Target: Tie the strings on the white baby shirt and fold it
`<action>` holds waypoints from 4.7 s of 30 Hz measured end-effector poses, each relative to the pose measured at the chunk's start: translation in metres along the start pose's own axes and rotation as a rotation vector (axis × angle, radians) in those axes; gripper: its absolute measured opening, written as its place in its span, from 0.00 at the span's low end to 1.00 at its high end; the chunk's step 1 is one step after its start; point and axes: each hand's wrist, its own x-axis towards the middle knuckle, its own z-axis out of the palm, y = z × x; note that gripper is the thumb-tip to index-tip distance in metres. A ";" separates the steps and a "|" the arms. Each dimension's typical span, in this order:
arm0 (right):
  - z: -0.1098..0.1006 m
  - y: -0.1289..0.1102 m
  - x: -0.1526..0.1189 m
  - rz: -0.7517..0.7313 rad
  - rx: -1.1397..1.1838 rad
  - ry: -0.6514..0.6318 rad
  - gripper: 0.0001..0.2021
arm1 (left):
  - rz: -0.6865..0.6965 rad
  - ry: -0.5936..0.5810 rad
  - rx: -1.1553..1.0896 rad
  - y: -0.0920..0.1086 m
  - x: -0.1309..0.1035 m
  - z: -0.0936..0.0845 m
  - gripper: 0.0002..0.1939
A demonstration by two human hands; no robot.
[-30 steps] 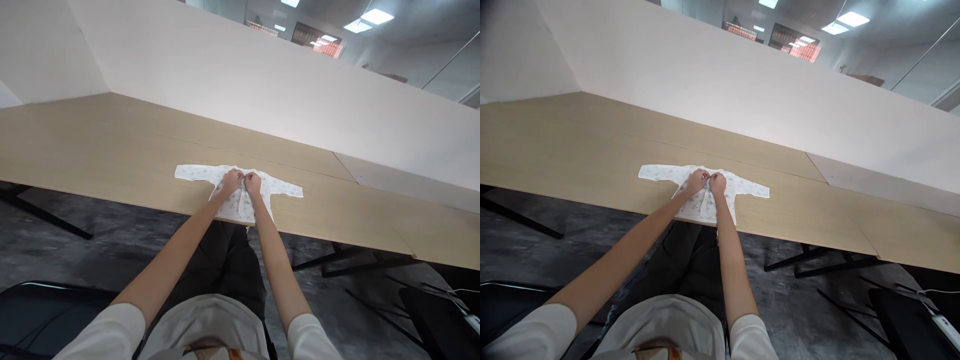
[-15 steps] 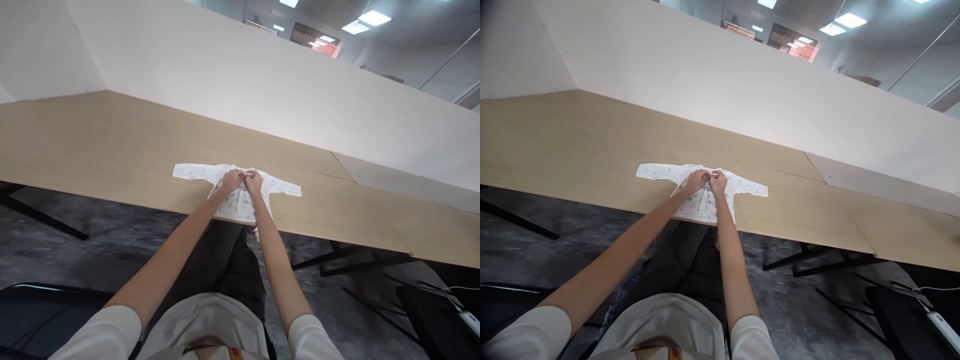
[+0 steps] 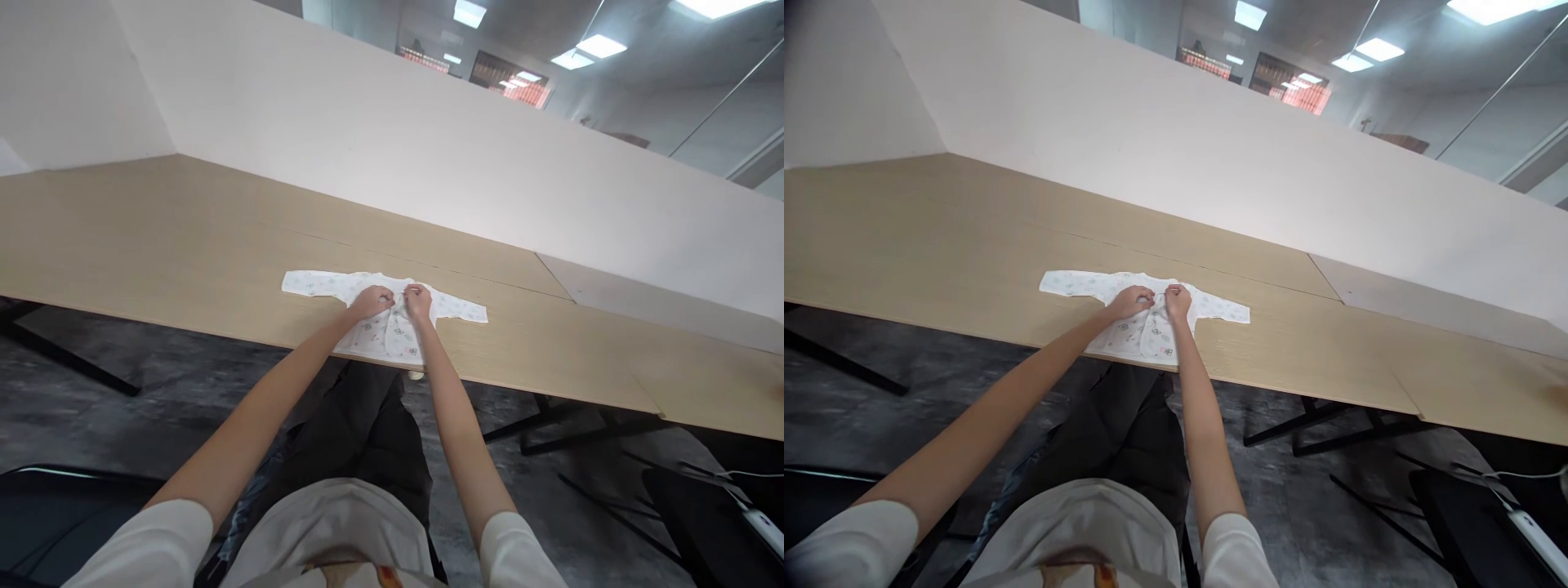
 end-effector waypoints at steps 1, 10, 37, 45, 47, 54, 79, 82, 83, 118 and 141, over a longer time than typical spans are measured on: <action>-0.003 -0.001 -0.006 0.044 0.013 -0.017 0.18 | 0.027 -0.016 0.004 -0.001 0.000 -0.001 0.11; -0.011 -0.017 -0.039 -0.099 -0.048 -0.150 0.15 | 0.084 -0.004 -0.004 -0.012 0.002 0.006 0.11; -0.005 -0.009 -0.032 -0.005 0.188 -0.076 0.14 | 0.112 0.091 -0.182 -0.022 0.002 0.005 0.07; 0.000 -0.009 -0.033 -0.013 0.239 -0.100 0.09 | 0.118 0.085 -0.159 -0.019 0.000 0.005 0.11; 0.000 -0.009 -0.033 -0.020 0.241 -0.112 0.09 | 0.121 0.076 -0.150 -0.018 0.000 0.006 0.11; -0.008 -0.010 -0.028 0.080 0.178 0.004 0.15 | 0.060 0.133 -0.099 -0.008 -0.003 0.002 0.11; -0.030 -0.022 -0.095 -0.003 0.126 -0.158 0.11 | 0.042 -0.057 -0.131 0.012 -0.049 -0.001 0.14; -0.031 -0.024 -0.096 0.033 0.135 -0.150 0.11 | 0.053 -0.059 -0.195 0.012 -0.051 -0.001 0.12; -0.031 -0.024 -0.096 0.041 0.138 -0.150 0.11 | 0.056 -0.057 -0.209 0.012 -0.051 -0.001 0.12; 0.012 -0.030 -0.006 0.104 -0.373 -0.045 0.07 | -0.258 0.300 -0.029 -0.009 0.031 0.030 0.11; -0.001 -0.012 -0.010 -0.013 -0.030 -0.076 0.13 | -0.174 0.249 -0.157 -0.003 0.021 0.021 0.13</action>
